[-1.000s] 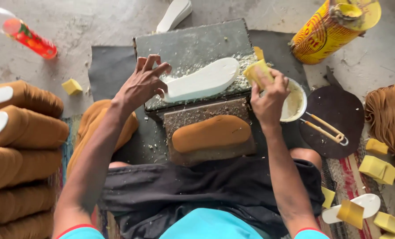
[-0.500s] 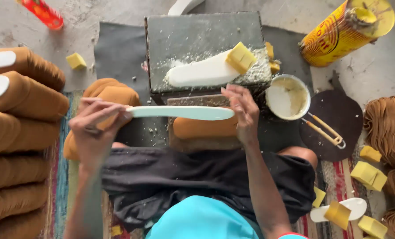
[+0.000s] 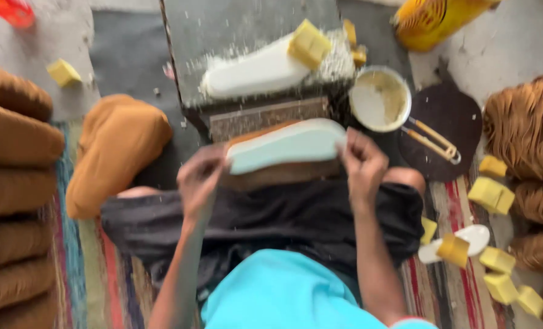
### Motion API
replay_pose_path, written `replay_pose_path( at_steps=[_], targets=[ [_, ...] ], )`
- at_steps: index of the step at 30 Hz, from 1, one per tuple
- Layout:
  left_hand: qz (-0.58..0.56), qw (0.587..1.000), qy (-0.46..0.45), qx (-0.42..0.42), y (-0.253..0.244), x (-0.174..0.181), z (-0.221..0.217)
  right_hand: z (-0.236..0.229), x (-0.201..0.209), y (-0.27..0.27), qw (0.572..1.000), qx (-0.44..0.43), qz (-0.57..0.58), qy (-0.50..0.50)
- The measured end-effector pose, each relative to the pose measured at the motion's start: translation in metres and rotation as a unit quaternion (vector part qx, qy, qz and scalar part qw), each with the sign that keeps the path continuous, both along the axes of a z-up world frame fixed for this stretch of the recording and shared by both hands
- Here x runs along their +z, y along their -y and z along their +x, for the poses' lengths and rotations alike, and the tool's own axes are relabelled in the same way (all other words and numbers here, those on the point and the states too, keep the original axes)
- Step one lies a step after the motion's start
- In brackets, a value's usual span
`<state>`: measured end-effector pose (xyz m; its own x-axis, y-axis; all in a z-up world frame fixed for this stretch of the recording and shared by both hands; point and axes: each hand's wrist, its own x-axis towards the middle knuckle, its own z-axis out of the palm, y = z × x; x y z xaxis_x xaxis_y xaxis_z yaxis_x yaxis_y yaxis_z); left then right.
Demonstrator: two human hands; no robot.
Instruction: The person applies adhesive to shoe soles and attaches components in a shoe manufacturing setting.
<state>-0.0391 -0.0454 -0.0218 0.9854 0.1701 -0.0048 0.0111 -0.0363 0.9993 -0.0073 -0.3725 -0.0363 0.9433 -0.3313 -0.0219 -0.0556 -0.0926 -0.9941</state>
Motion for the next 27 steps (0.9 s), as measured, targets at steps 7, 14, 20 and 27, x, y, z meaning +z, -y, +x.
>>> replay_pose_path(
  at_steps=[7,14,20,27],
  targets=[
    [-0.035,0.997,-0.062,-0.014,0.004,-0.024,0.045,0.057,-0.019,0.031,0.994,0.08,-0.018,-0.065],
    [0.003,0.996,-0.083,-0.038,0.004,-0.114,0.038,0.061,-0.08,0.032,0.98,0.086,-0.156,-0.09],
    [-0.014,0.995,-0.096,-0.024,-0.003,-0.161,0.046,0.044,-0.092,0.004,0.938,0.078,-0.331,0.063],
    [-0.018,0.995,-0.093,-0.025,-0.005,-0.171,0.049,0.023,-0.083,-0.016,0.851,0.175,-0.484,0.106]
  ],
)
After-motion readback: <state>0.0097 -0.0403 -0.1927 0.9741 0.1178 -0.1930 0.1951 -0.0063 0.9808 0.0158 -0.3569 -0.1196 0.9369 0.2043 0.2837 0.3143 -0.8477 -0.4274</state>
